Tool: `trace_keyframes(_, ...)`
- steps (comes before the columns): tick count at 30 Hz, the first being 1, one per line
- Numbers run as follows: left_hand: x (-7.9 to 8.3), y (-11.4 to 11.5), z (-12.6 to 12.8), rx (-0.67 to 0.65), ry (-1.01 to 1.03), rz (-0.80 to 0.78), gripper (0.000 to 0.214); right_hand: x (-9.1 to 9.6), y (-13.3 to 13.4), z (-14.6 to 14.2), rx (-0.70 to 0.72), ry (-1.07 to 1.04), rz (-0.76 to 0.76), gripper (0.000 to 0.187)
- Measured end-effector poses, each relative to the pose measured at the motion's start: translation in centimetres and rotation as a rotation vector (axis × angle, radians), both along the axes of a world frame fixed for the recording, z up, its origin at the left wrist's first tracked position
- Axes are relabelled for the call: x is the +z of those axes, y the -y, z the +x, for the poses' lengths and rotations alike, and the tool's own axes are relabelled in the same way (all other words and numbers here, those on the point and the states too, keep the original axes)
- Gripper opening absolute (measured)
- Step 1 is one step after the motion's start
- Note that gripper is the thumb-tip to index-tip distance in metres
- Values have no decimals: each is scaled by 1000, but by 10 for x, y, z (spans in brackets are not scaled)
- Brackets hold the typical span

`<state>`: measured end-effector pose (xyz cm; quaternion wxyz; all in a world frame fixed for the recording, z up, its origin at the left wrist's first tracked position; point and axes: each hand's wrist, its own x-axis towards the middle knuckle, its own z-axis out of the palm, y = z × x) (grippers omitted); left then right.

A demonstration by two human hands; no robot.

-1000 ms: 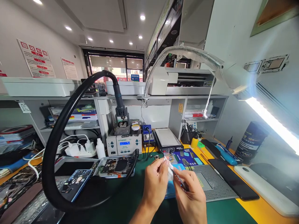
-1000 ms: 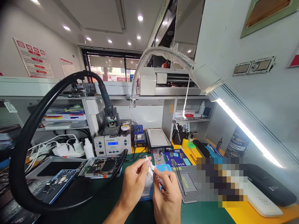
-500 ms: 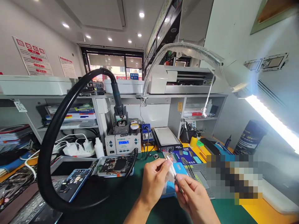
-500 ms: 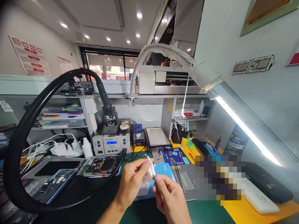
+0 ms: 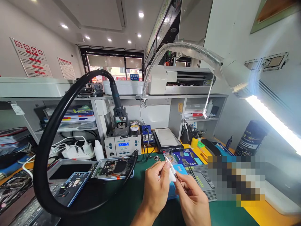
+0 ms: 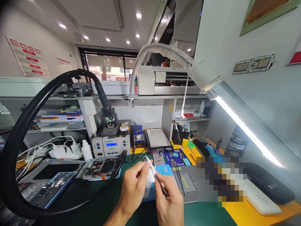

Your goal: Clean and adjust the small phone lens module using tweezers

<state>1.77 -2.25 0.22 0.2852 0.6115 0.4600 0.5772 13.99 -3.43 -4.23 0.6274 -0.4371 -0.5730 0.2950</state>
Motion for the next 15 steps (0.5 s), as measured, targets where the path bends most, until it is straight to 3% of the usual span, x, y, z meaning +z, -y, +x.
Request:
trace_keyframes(3, 0, -1, 1, 12, 4, 0, 40, -7, -4, -2, -51, 15, 88, 19)
trace_keyframes(7, 4, -1, -2, -26, 99, -37, 38, 2, 1, -3, -26, 17, 33, 25)
trace_keyframes(9, 7, -2, -5, -70, 161, -72, 37, 11, 5, -1, 96, -7, -130, 33)
trace_keyframes(12, 9, -1, -10, -162, 247, -128, 39, 21, 7, 7, 401, -140, -468, 49)
trace_keyframes(15, 11, 0, -11, -245, 314, -166, 40, 25, 6, 18, 627, -344, -659, 47)
